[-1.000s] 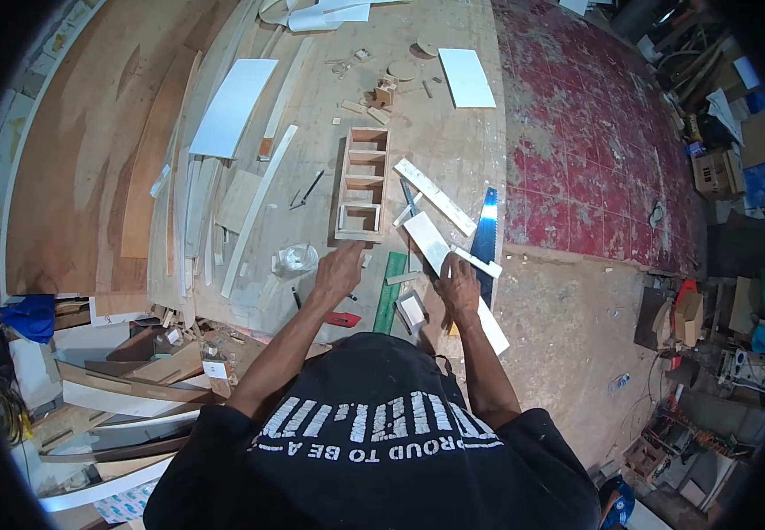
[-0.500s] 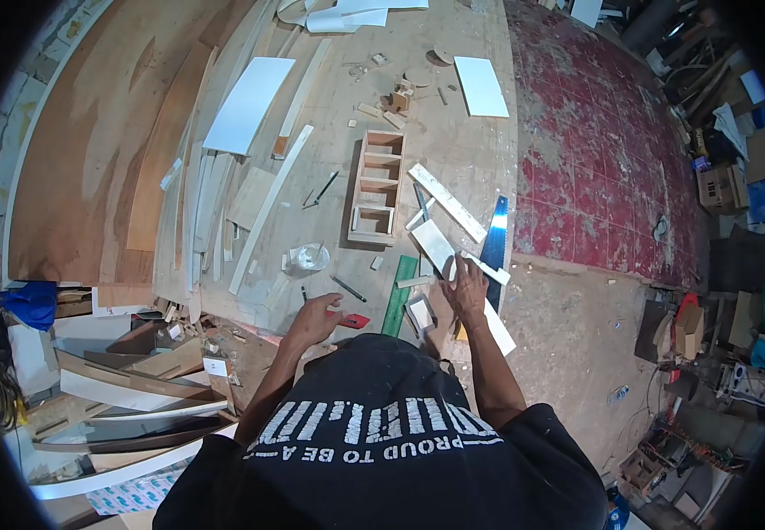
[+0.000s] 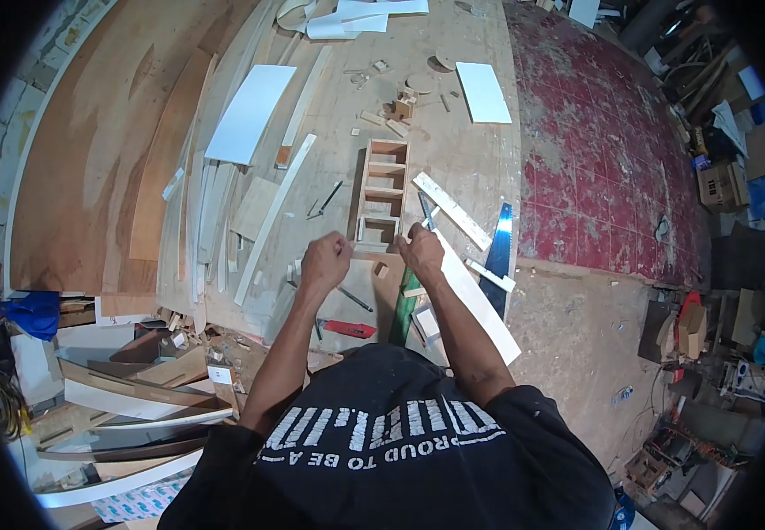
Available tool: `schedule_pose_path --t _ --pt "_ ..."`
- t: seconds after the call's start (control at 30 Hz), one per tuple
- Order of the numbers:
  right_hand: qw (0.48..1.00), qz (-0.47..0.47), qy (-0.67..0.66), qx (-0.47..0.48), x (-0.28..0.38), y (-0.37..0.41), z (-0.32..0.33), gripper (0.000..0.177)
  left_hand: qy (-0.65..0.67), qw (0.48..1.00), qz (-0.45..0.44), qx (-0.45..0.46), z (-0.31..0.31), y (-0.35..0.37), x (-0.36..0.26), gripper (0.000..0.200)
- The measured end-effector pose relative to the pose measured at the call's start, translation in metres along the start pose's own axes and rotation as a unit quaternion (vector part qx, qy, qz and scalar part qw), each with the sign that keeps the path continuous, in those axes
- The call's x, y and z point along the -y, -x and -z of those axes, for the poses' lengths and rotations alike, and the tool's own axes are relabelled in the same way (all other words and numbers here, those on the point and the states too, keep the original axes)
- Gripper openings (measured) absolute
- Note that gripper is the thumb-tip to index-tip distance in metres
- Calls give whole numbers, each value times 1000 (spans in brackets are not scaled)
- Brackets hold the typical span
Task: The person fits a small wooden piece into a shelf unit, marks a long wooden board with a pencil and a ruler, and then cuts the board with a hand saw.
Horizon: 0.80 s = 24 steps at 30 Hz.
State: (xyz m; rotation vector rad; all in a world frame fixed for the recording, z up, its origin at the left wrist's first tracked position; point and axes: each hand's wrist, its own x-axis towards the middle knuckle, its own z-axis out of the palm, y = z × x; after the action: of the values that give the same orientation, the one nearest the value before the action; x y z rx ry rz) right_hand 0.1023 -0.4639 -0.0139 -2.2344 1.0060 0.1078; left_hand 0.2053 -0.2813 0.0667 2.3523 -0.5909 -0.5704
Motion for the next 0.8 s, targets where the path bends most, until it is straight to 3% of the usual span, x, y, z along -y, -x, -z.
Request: schedule_pose_path --t 0.33,0.67,0.8 --pt "998 -42 49 -1 21 -14 -15 39 -196 976 33 90 -32 -78 -2 32" --pt "998 0 54 -26 17 -20 -25 32 -214 969 60 108 -48 -80 3 24" --pt "999 7 29 -18 22 -16 -18 30 -221 970 32 95 -51 -81 7 23"
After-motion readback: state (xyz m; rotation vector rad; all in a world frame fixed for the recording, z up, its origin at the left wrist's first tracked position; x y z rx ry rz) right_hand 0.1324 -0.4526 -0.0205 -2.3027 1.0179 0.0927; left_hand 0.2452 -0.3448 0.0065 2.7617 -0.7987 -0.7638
